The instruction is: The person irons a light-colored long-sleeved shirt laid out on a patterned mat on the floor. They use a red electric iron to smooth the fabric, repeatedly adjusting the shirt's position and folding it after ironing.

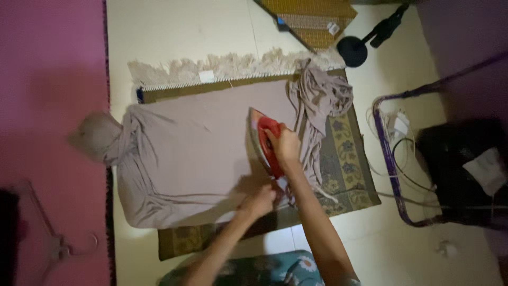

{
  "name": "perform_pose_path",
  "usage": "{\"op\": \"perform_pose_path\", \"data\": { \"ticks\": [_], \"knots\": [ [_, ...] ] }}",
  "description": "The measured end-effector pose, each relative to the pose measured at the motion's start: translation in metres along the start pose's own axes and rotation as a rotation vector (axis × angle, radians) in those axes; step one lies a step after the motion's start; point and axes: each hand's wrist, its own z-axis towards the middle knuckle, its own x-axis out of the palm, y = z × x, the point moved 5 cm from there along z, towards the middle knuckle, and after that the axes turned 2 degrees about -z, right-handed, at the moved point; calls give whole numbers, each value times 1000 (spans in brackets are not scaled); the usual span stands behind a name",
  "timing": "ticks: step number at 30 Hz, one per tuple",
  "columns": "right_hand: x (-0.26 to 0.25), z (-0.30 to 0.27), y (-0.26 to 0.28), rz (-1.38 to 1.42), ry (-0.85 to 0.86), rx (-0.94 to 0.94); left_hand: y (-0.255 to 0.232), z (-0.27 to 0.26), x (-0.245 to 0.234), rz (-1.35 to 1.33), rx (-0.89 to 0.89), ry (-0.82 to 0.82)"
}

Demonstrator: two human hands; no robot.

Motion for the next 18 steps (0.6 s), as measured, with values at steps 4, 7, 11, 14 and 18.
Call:
{"op": "perform_pose_path", "data": {
  "ticks": [4, 7, 11, 14, 18],
  "knots": [
    [-8, 18, -16, 83, -70, 104, 97, 19, -47, 65, -632, -44],
    [-2, 45, -17, -51, -129, 89, 97, 42, -106, 404, -225, -322],
    [10, 73, -18, -72, -212, 80, 105, 86, -138, 479, -272, -146],
    [21, 95, -24, -110, -238, 55, 109, 120, -149, 480, -280, -131],
    [40, 100, -41, -75, -222, -19, 151, 153, -157, 368, -470, 38]
  ]
}}
